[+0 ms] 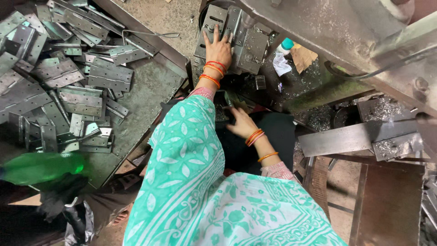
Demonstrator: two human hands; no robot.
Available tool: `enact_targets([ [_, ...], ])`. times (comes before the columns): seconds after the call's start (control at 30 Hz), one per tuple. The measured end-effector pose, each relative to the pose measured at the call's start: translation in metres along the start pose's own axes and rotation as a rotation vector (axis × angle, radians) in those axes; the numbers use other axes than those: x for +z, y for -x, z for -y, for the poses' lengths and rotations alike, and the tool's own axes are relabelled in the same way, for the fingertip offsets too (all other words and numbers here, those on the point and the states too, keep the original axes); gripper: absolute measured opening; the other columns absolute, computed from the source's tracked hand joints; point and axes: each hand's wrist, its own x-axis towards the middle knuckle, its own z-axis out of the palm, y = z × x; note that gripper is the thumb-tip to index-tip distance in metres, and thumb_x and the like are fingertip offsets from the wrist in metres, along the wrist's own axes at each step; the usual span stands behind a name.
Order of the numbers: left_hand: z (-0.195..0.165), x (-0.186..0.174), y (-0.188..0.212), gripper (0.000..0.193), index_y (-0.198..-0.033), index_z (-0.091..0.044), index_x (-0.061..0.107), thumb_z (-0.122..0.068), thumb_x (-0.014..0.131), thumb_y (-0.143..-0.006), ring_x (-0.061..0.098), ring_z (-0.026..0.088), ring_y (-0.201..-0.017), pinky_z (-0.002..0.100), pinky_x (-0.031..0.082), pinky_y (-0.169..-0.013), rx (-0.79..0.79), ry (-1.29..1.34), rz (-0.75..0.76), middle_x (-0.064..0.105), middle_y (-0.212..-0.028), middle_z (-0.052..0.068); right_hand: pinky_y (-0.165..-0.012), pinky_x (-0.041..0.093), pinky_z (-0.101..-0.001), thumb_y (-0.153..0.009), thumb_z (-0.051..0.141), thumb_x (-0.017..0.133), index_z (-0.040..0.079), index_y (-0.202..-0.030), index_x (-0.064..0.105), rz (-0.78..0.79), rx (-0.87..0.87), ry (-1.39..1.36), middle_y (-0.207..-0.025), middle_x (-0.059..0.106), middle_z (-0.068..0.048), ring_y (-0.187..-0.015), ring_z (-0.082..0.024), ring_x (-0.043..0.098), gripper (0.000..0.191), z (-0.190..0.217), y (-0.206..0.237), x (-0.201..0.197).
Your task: The person sits at a manual press machine and repeatedly places small metal brackets into the die, activates the press, and removes the finished pieces. A coworker occasionally assists by moving items in the bin. The processed brackets accumulate in a metal bin next to the machine.
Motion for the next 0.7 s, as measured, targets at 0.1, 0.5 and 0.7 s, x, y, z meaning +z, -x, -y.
enact_targets([
  [0.1,0.005,0.000,0.012,0.050,-0.132,-0.011,0.069,-0.043,0.057,-0.096,0.017,0.036,-0.151,0.077,0.005,-0.115,0.029,-0.010,-0.080,0.055,-0.146,0.000,-0.111,0.041,-0.0465,-0.088,0.031,0.081,0.009,-0.154,0.042,0.011,-0.298,-0.209,-0.145,0.049,-0.024,-0.135,-0.039,0.048,0.080,-0.013,-0.005,-0.011],
  [0.5,0.019,-0.017,0.096,0.036,-0.120,-0.012,0.075,-0.035,0.063,-0.095,0.037,0.039,-0.143,0.070,0.018,-0.117,0.160,-0.072,-0.022,0.066,-0.129,0.007,-0.113,0.040,-0.0329,-0.089,0.027,0.074,0.010,-0.153,0.046,0.050,-0.274,-0.705,-0.143,0.059,-0.009,-0.130,-0.018,0.053,0.072,-0.017,0.008,0.002],
  [0.7,0.030,-0.020,0.121,0.042,-0.130,-0.010,0.071,-0.035,0.064,-0.097,0.043,0.035,-0.137,0.063,0.026,-0.119,0.178,0.046,-0.147,0.066,-0.131,0.005,-0.110,0.043,-0.0335,-0.088,0.029,0.073,0.011,-0.154,0.047,0.043,-0.217,-0.642,-0.141,0.059,-0.011,-0.127,-0.020,0.054,0.073,-0.024,0.009,0.009],
])
